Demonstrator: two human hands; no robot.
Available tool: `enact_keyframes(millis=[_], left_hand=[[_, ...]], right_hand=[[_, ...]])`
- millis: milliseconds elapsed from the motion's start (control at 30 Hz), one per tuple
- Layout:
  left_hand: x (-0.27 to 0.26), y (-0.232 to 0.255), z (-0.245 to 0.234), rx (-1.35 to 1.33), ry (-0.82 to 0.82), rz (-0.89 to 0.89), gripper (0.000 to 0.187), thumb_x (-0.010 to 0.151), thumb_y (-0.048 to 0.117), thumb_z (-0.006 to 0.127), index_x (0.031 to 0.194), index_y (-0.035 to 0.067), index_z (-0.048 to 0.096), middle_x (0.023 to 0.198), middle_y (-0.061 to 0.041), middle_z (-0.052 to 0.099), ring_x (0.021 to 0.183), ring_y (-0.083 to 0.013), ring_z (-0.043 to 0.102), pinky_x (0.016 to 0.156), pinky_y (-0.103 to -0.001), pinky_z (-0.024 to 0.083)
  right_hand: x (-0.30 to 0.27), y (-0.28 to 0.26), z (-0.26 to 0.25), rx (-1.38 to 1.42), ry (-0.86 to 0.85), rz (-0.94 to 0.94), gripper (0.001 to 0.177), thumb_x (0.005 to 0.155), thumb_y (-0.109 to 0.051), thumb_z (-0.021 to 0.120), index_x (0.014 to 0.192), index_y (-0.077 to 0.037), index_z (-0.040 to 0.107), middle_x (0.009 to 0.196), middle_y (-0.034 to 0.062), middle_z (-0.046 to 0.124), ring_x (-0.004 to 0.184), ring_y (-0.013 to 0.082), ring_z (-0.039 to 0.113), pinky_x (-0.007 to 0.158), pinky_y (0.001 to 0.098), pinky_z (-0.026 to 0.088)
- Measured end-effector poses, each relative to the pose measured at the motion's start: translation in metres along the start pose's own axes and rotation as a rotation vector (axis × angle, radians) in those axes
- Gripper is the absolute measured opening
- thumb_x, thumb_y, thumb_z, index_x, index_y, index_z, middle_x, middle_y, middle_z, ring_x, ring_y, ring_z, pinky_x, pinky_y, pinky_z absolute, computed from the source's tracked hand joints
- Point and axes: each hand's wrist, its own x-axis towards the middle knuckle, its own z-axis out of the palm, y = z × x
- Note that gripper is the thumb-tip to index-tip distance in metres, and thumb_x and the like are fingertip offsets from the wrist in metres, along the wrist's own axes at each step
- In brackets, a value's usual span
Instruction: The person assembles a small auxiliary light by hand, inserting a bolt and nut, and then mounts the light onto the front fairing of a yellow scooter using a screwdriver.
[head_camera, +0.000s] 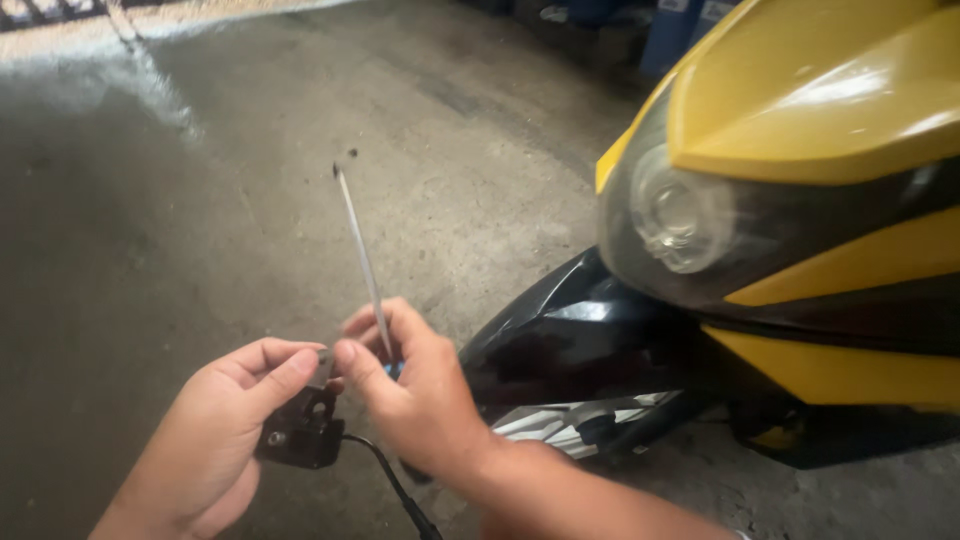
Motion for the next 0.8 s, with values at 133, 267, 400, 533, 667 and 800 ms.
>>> enact_keyframes(millis=[133, 267, 400, 533, 667, 800], left_hand=[[-0.001, -0.013, 0.001, -0.027, 0.021, 0.026, 0.023, 0.093, 0.017, 0.065, 0.104, -0.002, 0.072, 0.091, -0.009, 0.076, 0.078, -0.0139, 0.069, 0.07, -0.03, 0.054], [0.0, -0.011, 0.007, -0.046, -0.042, 0.037, 0.025, 0.092, 0.018, 0.067, 0.106, -0.002, 0.073, 0.089, -0.008, 0.076, 0.074, -0.0145, 0.068, 0.066, -0.031, 0.054], [0.004, -0.003, 0.019, -0.048, -0.129, 0.043, 0.022, 0.091, 0.015, 0.07, 0.105, -0.002, 0.073, 0.088, -0.008, 0.076, 0.072, -0.0141, 0.067, 0.064, -0.031, 0.053], [0.017, -0.003, 0.043, 0.033, -0.254, 0.119, 0.022, 0.09, 0.012, 0.072, 0.105, -0.004, 0.076, 0.091, -0.007, 0.076, 0.078, -0.0108, 0.068, 0.07, -0.026, 0.054], [0.023, -0.005, 0.077, -0.033, -0.386, 0.105, 0.023, 0.085, 0.007, 0.073, 0.105, -0.005, 0.076, 0.093, -0.01, 0.079, 0.079, -0.0128, 0.071, 0.073, -0.027, 0.057], [0.033, -0.02, 0.112, 0.012, -0.439, 0.099, 0.023, 0.085, 0.006, 0.074, 0.105, -0.005, 0.079, 0.093, -0.01, 0.078, 0.08, -0.0119, 0.069, 0.072, -0.027, 0.056]], right_hand=[[0.004, 0.005, -0.001, 0.143, -0.108, 0.024, 0.016, 0.097, -0.01, 0.069, 0.11, -0.002, 0.066, 0.084, 0.001, 0.07, 0.079, 0.0067, 0.068, 0.071, 0.0236, 0.057], [0.0, 0.002, -0.005, -0.011, -0.09, -0.049, 0.016, 0.094, -0.01, 0.073, 0.107, -0.002, 0.07, 0.084, 0.0025, 0.073, 0.076, 0.0076, 0.067, 0.068, 0.0229, 0.054], [-0.004, -0.002, -0.017, -0.112, 0.004, 0.014, 0.018, 0.091, -0.011, 0.075, 0.106, -0.003, 0.072, 0.083, 0.0025, 0.073, 0.074, 0.008, 0.065, 0.066, 0.023, 0.053], [-0.012, -0.004, -0.036, -0.185, 0.117, -0.005, 0.015, 0.092, -0.012, 0.075, 0.104, -0.003, 0.071, 0.084, 0.0012, 0.075, 0.078, 0.0065, 0.067, 0.068, 0.0227, 0.054], [-0.021, -0.012, -0.063, -0.339, 0.237, -0.023, 0.016, 0.092, -0.01, 0.073, 0.105, -0.002, 0.069, 0.082, 0.0009, 0.073, 0.078, 0.0062, 0.066, 0.068, 0.0225, 0.054], [-0.038, -0.019, -0.088, -0.495, 0.281, -0.104, 0.012, 0.09, -0.006, 0.074, 0.1, -0.002, 0.071, 0.081, 0.0022, 0.072, 0.077, 0.0076, 0.066, 0.068, 0.0235, 0.053]])
